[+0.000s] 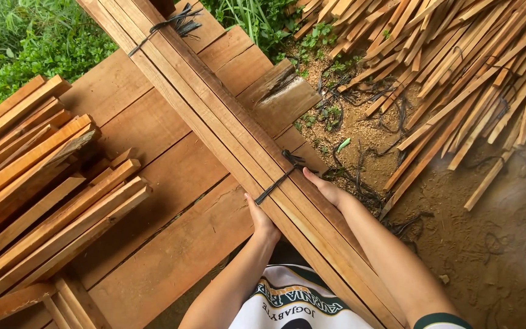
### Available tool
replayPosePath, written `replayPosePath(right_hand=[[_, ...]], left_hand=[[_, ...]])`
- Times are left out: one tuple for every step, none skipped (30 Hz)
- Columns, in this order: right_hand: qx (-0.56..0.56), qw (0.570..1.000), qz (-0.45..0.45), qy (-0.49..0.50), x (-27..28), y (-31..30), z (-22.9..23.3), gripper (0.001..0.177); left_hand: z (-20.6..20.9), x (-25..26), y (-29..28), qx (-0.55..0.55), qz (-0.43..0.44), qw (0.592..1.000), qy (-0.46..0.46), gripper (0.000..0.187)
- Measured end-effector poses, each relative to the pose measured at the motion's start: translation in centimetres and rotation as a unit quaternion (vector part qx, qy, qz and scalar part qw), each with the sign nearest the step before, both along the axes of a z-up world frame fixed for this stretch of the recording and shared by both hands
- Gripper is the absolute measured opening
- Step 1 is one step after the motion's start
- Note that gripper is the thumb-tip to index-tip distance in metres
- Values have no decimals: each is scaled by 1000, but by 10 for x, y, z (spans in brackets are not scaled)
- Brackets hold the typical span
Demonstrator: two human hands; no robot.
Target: Organizing and sorting bundles of thin wood pieces on a workshop platform.
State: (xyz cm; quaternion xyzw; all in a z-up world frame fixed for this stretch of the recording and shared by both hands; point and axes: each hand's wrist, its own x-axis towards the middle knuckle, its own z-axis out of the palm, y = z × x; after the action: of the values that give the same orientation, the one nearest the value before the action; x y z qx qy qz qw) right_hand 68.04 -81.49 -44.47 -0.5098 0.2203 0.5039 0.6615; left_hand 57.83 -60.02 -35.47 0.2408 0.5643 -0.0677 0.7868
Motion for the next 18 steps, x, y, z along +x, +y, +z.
replayPosePath(right_hand=[[0,1000,-1,-3,3,-4,-24,67],[17,1000,-7,-9,5,-11,-48,63],[34,999,-14,-16,6,-18,-72,59],[34,999,-8,-17,9,-9,-53,59],[41,999,-12,-11,12,0,-35,57],[47,999,-16,0,6,6,-17,55],[45,999,-13,5,4,2,-14,55],[37,999,-7,4,6,2,-10,57],[30,1000,-2,3,8,2,-5,60],[31,1000,1,5,8,2,-13,60],[38,999,1,11,8,1,-21,59],[44,999,-1,13,11,-2,-26,58],[45,999,-1,11,11,-7,-28,58],[49,999,1,11,11,-8,-30,59],[53,999,2,11,11,-10,-33,60],[55,998,2,9,12,-5,-17,60],[54,999,0,9,13,-2,-2,58],[51,999,-3,14,7,0,13,56]], left_hand=[[1,2,1,0,-1,1000,-3,100],[1,1,-2,6,4,1000,1,99],[0,0,-4,12,8,1000,4,99],[-1,2,-3,12,13,1000,3,99],[-2,3,-2,21,9,1000,2,98],[-4,-2,-4,28,4,1000,6,98],[-8,-4,-5,26,8,1000,10,98],[-12,-3,-4,31,-3,1000,3,99],[-16,-2,-2,35,-13,999,-3,100],[-21,-5,0,36,-10,999,-2,100],[-26,-9,1,37,-9,999,-6,101],[-30,-8,0,38,-9,999,-14,102],[-23,-8,-4,39,-9,999,-15,102],[-16,-8,-6,45,-16,999,-19,102],[-10,-9,-7,51,-23,998,-23,102],[-8,-10,-9,53,-23,998,-26,102],[-6,-10,-12,50,-15,998,-27,102],[-5,-17,-16,46,-8,999,-24,103]])
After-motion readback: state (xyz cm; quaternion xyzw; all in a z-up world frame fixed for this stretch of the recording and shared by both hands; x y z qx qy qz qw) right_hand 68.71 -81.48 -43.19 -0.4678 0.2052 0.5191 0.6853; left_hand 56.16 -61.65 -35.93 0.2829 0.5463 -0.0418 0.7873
